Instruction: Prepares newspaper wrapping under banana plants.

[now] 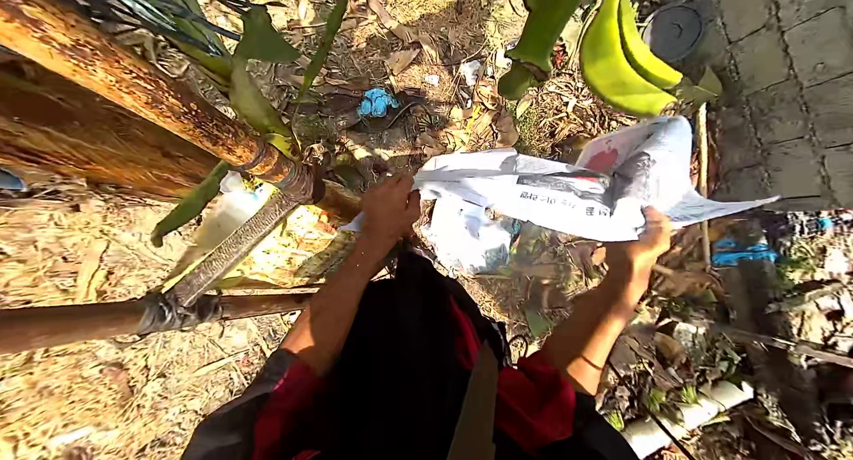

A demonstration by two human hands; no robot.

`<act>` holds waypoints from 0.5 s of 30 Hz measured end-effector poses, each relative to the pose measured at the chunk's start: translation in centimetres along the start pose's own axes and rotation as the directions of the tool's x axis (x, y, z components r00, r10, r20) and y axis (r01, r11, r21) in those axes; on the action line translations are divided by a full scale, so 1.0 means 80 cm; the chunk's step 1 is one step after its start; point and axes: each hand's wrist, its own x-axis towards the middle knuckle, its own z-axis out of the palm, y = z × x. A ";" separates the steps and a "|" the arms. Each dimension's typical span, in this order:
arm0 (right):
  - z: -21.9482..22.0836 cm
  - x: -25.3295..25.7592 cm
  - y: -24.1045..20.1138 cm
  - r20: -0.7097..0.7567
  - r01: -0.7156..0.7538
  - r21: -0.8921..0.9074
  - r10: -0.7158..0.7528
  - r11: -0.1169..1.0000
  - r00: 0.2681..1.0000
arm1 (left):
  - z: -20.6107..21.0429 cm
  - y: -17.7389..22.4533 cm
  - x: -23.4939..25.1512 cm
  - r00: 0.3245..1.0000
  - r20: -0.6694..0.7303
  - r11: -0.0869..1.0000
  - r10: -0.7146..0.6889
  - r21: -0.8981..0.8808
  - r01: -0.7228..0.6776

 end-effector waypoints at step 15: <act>0.035 -0.005 0.104 0.073 0.069 -0.177 -0.057 0.982 0.996 | 0.017 0.091 -0.010 0.889 0.427 0.745 0.163 -0.644 0.173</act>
